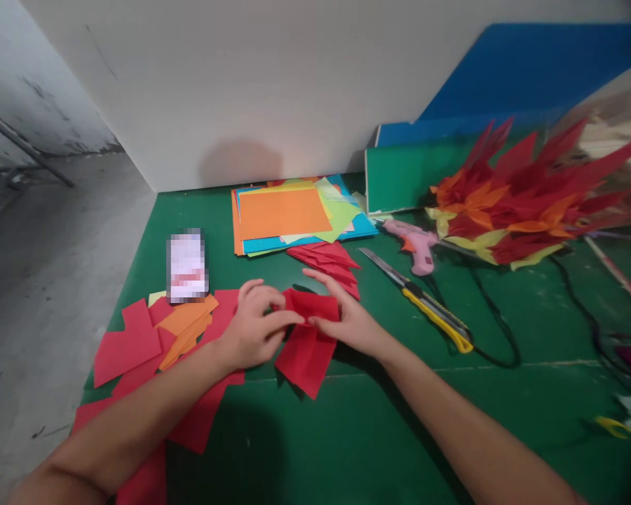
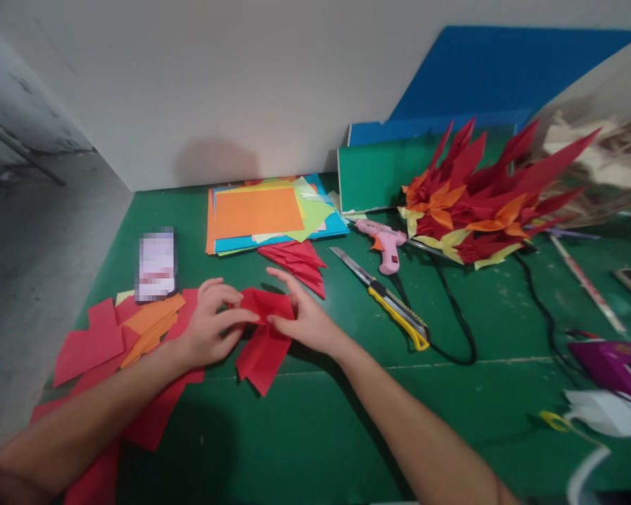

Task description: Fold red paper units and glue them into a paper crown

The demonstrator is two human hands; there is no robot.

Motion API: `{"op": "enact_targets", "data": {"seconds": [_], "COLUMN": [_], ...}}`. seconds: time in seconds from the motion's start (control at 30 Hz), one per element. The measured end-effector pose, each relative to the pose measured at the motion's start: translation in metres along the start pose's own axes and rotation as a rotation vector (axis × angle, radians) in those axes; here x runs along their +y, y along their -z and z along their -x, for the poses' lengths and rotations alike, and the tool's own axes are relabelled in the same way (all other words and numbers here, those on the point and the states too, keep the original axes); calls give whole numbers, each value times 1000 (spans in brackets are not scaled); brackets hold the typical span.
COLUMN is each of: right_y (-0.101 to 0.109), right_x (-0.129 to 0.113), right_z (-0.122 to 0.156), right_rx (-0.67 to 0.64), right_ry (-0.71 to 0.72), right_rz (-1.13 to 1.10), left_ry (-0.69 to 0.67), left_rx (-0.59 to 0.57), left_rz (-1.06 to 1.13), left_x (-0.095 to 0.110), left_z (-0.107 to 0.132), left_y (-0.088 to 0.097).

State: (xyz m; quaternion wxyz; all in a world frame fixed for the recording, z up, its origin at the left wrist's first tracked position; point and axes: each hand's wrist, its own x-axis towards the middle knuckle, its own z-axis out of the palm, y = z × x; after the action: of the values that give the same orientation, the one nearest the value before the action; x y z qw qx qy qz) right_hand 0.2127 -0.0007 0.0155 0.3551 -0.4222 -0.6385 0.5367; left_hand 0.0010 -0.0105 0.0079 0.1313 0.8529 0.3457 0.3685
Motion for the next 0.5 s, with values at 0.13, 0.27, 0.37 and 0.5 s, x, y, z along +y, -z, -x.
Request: {"op": "enact_targets", "data": {"seconds": [0.13,0.27,0.37,0.5], "right_y": [11,16,15,11], "right_x": [4,12,14,13], "right_z": [-3,-5,-5,-3], "right_rx": [71,124,119,121], "right_ry": [-11,-31,-19,12], "right_rz": [121,297,371,460], "left_ry": [81,142,229,281], "left_rx": [70,-57,-76,-32], "left_rz": [4,53,66,-39], "left_x": [-11,-25,-31,-21], "left_z": [-7,-9,-9,-9], "left_y": [8,10,11,13]}}
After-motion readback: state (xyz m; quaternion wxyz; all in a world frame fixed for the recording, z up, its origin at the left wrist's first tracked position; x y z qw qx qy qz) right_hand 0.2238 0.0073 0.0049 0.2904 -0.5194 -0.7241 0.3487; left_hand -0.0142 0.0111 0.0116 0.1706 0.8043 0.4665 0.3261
